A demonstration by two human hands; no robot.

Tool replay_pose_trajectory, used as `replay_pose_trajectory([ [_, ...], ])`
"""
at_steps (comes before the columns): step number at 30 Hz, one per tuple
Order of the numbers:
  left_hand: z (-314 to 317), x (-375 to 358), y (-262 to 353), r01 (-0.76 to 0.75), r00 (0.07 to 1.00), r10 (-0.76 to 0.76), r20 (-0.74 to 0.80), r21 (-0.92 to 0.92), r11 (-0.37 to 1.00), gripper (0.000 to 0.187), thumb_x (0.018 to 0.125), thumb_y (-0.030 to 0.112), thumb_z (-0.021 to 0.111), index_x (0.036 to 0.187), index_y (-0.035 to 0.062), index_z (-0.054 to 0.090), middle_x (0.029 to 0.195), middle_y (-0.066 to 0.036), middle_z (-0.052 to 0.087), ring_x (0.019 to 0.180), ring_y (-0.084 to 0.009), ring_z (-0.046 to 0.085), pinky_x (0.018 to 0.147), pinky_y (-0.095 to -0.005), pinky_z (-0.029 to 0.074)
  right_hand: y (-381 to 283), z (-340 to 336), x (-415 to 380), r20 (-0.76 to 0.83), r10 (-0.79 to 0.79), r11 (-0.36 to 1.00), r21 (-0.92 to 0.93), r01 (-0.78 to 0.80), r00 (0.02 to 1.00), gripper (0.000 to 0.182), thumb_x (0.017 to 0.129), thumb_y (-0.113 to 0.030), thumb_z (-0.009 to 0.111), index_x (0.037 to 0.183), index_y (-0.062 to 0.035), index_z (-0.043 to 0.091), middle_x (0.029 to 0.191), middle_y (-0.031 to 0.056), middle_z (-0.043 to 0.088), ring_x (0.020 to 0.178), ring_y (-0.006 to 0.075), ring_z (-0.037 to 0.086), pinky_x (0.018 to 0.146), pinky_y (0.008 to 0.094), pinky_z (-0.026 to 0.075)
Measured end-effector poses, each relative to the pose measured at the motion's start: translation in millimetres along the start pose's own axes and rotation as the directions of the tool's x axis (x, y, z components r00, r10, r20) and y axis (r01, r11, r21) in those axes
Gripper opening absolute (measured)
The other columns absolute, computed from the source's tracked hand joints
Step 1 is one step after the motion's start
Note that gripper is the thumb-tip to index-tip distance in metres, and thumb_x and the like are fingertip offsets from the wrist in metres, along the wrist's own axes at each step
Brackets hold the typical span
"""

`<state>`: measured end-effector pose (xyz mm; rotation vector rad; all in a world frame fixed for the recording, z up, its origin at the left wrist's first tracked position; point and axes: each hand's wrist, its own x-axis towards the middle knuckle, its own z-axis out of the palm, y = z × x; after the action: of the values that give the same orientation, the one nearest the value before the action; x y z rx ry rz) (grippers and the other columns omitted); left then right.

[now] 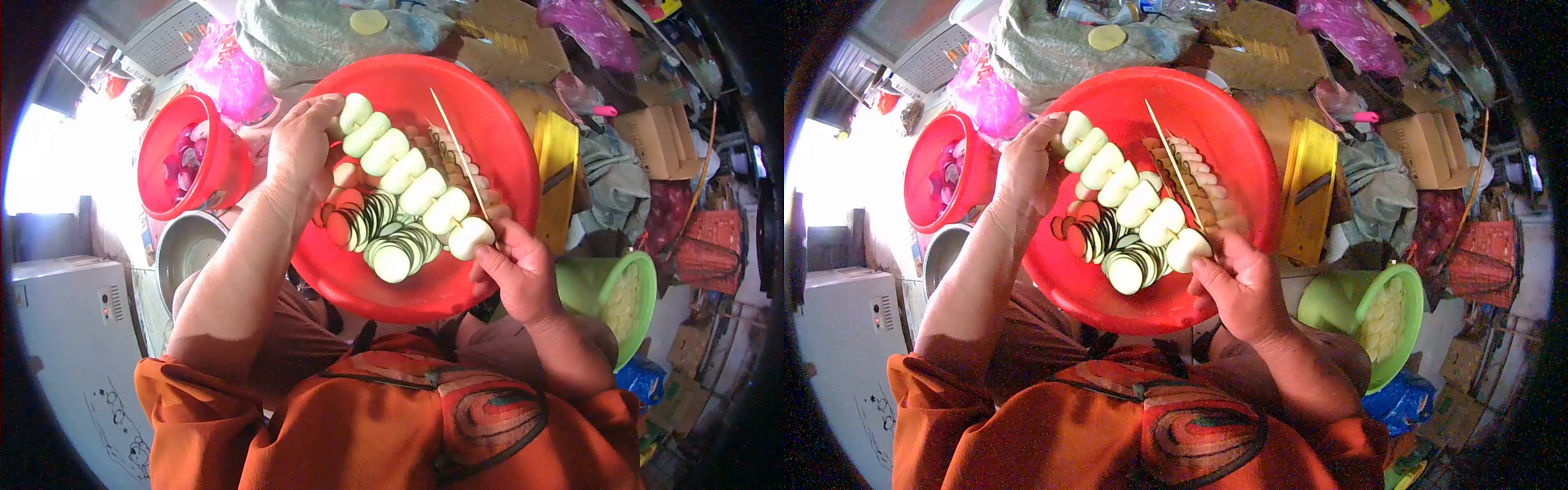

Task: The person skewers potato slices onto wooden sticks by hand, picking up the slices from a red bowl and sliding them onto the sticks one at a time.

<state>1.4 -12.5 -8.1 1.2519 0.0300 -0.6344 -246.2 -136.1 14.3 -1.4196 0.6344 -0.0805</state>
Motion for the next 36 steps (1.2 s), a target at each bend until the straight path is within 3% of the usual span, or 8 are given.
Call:
replay_pose_trajectory([
  [2,-5,6,-4,0.098,0.994,-0.094,0.047,-0.084,0.992,0.018,0.089,0.019,0.054,0.097,0.0037,0.057,0.084,-0.006,0.057,0.076,-0.0171,0.058,0.069,-0.033,0.051,2,1,-1,0.004,-0.008,1.0,-0.016,0.009,1.0,0.021,0.09,-0.013,0.055,0.108,-0.0021,0.054,0.07,0.0018,0.058,0.058,0.0066,0.055,0.049,0.0215,0.049],
  [11,6,-10,-1,0.28,0.96,-0.278,0.044,-0.061,0.958,0.022,0.092,0.026,0.052,0.09,0.0053,0.058,0.082,-0.005,0.061,0.073,-0.0193,0.061,0.068,-0.0344,0.052,6,5,0,0.016,-0.022,0.998,-0.051,0.023,1.0,0.019,0.091,-0.012,0.053,0.107,-0.0028,0.054,0.07,0.0002,0.057,0.058,0.0051,0.054,0.049,0.0206,0.049],
  [21,1,-2,-23,0.208,0.97,-0.19,0.153,-0.106,0.972,0.025,0.096,0.028,0.044,0.091,0.0059,0.054,0.081,-0.004,0.058,0.07,-0.0193,0.059,0.066,-0.0367,0.052,6,7,3,0.04,0.007,1.0,0.006,-0.007,0.999,0.017,0.091,-0.01,0.052,0.106,-0.0024,0.053,0.072,0.002,0.058,0.058,0.0063,0.055,0.051,0.0214,0.049],
  [24,0,-2,-21,0.22,0.971,-0.203,0.128,-0.142,0.965,0.026,0.097,0.029,0.041,0.089,0.0078,0.053,0.079,-0.004,0.057,0.066,-0.0194,0.056,0.061,-0.0318,0.049,1,5,2,0.054,0.059,0.995,0.079,-0.063,0.997,0.018,0.091,-0.011,0.051,0.107,-0.0027,0.053,0.072,0.0024,0.058,0.057,0.0073,0.054,0.05,0.0221,0.048],
  [27,-6,6,-18,0.257,0.929,-0.169,0.33,-0.243,0.935,0.03,0.094,0.034,0.048,0.102,0.0068,0.057,0.088,-0.004,0.058,0.073,-0.0145,0.056,0.063,-0.0264,0.047,2,3,5,0.03,0.032,0.992,0.118,-0.036,0.999,0.018,0.092,-0.013,0.052,0.107,-0.0028,0.053,0.072,0.0027,0.058,0.056,0.0082,0.054,0.05,0.023,0.048],
  [29,13,-10,-8,0.311,0.95,-0.304,0.072,-0.132,0.941,0.035,0.093,0.038,0.047,0.107,0.0077,0.056,0.088,-0.003,0.056,0.073,-0.0143,0.053,0.066,-0.0253,0.046,4,4,8,0.0,-0.032,0.991,0.133,0.031,0.999,0.018,0.092,-0.014,0.052,0.106,-0.0035,0.054,0.072,0.003,0.058,0.055,0.0089,0.054,0.051,0.0234,0.049],
  [33,28,-35,-8,0.379,0.87,-0.321,0.375,-0.092,0.921,0.033,0.093,0.03,0.05,0.116,0.0065,0.053,0.109,-0.007,0.061,0.097,-0.0187,0.061,0.077,-0.0297,0.05,0,2,13,-0.045,-0.047,0.989,0.139,0.052,0.998,0.014,0.091,-0.015,0.052,0.1,-0.0042,0.055,0.071,0.0037,0.059,0.054,0.0099,0.054,0.05,0.0235,0.048],
  [36,32,-44,-11,0.402,0.859,-0.322,0.398,-0.136,0.906,0.03,0.094,0.023,0.049,0.119,0.006,0.051,0.109,-0.007,0.061,0.096,-0.0183,0.062,0.077,-0.0298,0.052,-4,6,13,-0.032,-0.031,0.988,0.149,0.035,0.999,0.012,0.091,-0.014,0.053,0.098,-0.0043,0.055,0.068,0.0029,0.058,0.052,0.0095,0.053,0.048,0.0224,0.046],
])
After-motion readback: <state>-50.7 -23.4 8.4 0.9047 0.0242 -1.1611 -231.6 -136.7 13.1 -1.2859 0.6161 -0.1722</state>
